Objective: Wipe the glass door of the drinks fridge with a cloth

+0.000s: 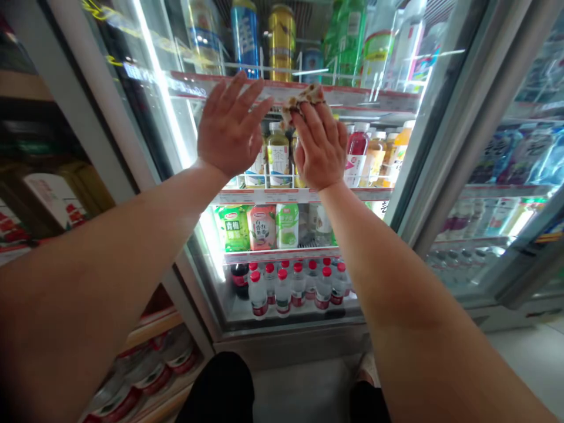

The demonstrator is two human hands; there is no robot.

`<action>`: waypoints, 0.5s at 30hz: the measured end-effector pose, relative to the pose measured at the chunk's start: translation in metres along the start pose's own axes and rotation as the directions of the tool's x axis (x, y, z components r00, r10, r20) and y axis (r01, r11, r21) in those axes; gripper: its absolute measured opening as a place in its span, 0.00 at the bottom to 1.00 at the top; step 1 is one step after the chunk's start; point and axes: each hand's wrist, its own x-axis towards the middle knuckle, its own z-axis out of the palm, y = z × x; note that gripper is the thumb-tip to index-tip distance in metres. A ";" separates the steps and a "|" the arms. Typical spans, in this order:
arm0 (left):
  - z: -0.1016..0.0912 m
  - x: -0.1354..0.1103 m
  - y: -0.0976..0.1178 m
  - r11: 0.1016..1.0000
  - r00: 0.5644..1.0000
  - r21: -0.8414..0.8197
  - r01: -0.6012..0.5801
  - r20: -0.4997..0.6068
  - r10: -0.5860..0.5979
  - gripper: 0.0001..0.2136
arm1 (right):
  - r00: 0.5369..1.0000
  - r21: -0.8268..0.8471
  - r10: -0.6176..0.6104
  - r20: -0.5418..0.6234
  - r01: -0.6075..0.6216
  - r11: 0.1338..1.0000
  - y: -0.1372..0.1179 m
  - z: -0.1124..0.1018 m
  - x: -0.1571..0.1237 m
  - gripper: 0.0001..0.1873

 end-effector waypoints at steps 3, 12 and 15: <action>-0.001 -0.001 0.001 0.999 1.000 0.029 -0.018 0.006 0.018 0.27 | 0.996 0.016 0.047 -0.070 -0.046 0.999 0.003 0.006 0.000 0.29; 0.001 0.002 -0.002 0.999 0.999 -0.038 0.026 0.027 -0.025 0.27 | 0.921 0.008 0.316 -0.228 -0.323 0.946 0.013 0.018 0.004 0.32; -0.003 0.001 0.001 0.997 0.999 -0.066 0.035 0.029 -0.033 0.27 | 0.910 0.005 0.338 -0.240 -0.348 0.938 0.012 0.018 0.003 0.33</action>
